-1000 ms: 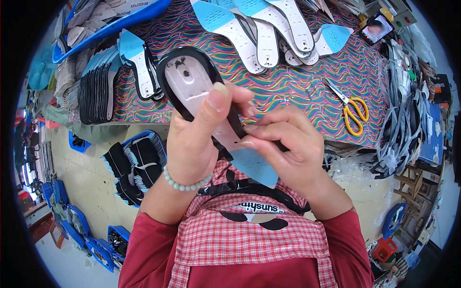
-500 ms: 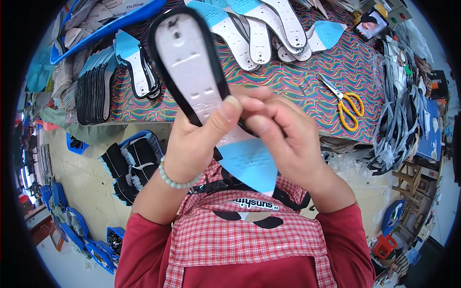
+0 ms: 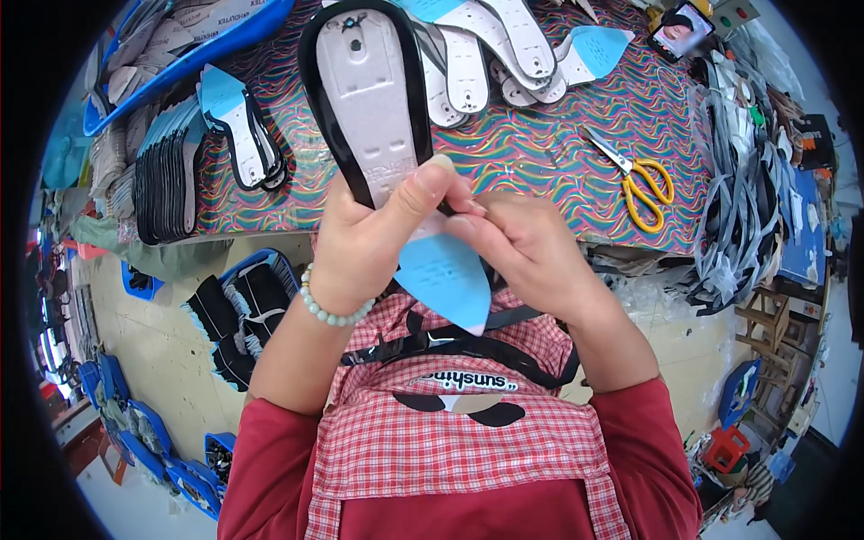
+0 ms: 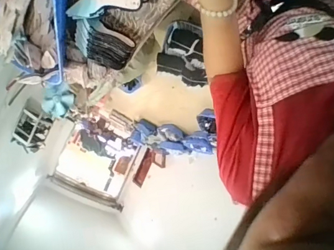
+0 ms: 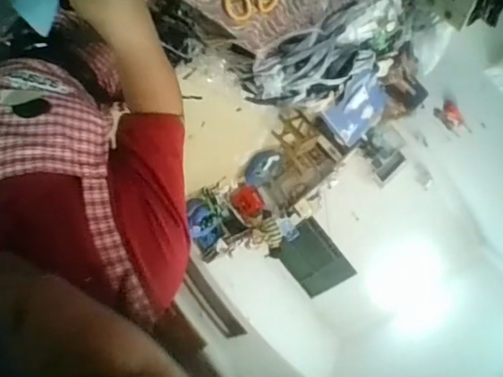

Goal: The person assembles slipper soles by wrapping black elastic straps around the perimeter of light blue and white insoles. They use yellow-handled scissors to cut the straps to length and repeatedly fold the ends to secure them. The finished slipper soles are placed in a blue bin on the floor.

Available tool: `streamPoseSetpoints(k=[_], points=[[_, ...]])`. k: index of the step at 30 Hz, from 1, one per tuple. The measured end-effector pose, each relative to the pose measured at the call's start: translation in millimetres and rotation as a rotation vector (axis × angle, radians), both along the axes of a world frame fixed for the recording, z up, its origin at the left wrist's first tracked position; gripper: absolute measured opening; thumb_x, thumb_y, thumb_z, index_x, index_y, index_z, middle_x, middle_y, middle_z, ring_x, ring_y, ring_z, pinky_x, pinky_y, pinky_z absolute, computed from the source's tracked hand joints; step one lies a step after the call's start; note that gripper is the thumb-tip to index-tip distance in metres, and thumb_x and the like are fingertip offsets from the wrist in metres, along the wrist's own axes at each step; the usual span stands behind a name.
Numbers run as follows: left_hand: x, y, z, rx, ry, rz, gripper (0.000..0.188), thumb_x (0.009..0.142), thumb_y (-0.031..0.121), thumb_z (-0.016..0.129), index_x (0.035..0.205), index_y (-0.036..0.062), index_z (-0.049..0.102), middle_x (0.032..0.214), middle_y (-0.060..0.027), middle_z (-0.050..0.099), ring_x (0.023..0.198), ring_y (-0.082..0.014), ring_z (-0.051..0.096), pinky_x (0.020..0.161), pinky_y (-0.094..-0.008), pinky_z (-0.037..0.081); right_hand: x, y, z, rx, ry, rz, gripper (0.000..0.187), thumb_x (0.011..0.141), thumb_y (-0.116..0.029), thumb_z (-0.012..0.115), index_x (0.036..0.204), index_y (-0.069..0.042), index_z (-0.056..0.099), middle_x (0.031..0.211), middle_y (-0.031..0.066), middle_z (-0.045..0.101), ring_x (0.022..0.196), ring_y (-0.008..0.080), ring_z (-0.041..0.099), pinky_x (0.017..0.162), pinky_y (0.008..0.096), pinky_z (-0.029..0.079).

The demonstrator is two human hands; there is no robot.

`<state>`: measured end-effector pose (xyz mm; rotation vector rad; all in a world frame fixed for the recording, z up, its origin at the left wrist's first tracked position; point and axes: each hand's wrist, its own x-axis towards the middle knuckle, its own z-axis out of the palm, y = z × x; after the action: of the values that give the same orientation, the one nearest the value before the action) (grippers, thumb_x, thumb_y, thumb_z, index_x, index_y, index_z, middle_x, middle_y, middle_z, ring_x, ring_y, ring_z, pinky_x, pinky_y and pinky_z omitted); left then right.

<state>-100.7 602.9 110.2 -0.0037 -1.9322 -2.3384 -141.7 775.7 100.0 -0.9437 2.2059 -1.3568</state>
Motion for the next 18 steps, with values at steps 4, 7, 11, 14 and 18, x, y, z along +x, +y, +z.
streamPoseSetpoints(k=[4,7,11,14,18], points=[[-2.3,-13.9,11.9,-0.106,-0.021,-0.090,0.033,0.096,0.027,0.051,0.094,-0.0040,0.060,0.084,-0.0127,0.063,0.081,-0.0230,0.064,0.090,-0.0413,0.047,2.8,-1.2,0.7,-0.160,-0.046,0.031,0.023,0.095,-0.019,0.049,0.091,0.002,0.057,0.080,0.0181,0.058,0.075,0.0341,0.058,0.064,0.0417,0.043],[-4.5,-21.9,8.2,-0.043,0.097,-0.263,0.040,0.095,0.029,0.048,0.112,-0.0051,0.059,0.115,-0.0215,0.060,0.111,-0.0253,0.057,0.101,-0.0426,0.038,2.9,6.9,14.2,-0.157,-0.032,0.055,0.022,0.094,-0.015,0.049,0.108,0.001,0.055,0.101,0.0192,0.059,0.095,0.0343,0.059,0.076,0.0407,0.045],[-10.3,-19.1,-9.0,-0.179,0.096,-0.389,0.042,0.092,0.031,0.053,0.113,-0.0051,0.059,0.115,-0.0205,0.061,0.110,-0.0260,0.058,0.096,-0.0391,0.043,16.5,5.6,-6.5,-0.094,0.186,-0.065,0.035,0.089,-0.017,0.058,0.120,-0.001,0.051,0.111,0.0175,0.059,0.096,0.0336,0.061,0.080,0.0399,0.049],[-5.0,-35.8,-7.8,0.026,-0.351,-0.450,0.036,0.087,0.022,0.060,0.110,-0.0056,0.059,0.101,-0.0169,0.066,0.094,-0.0257,0.065,0.082,-0.0349,0.051,22.2,21.7,-38.6,0.040,0.191,-0.021,0.036,0.085,-0.022,0.064,0.118,-0.008,0.057,0.103,0.0123,0.063,0.086,0.0309,0.064,0.072,0.0397,0.052],[-0.6,-32.5,-23.9,0.377,-0.507,-0.315,0.036,0.088,0.019,0.059,0.114,-0.0054,0.057,0.102,-0.0148,0.065,0.085,-0.0210,0.066,0.076,-0.0319,0.054,-47.9,88.4,-52.5,0.018,0.568,-0.195,0.024,0.087,-0.009,0.057,0.110,-0.008,0.064,0.114,0.0135,0.061,0.114,0.0340,0.051,0.097,0.0414,0.041]])
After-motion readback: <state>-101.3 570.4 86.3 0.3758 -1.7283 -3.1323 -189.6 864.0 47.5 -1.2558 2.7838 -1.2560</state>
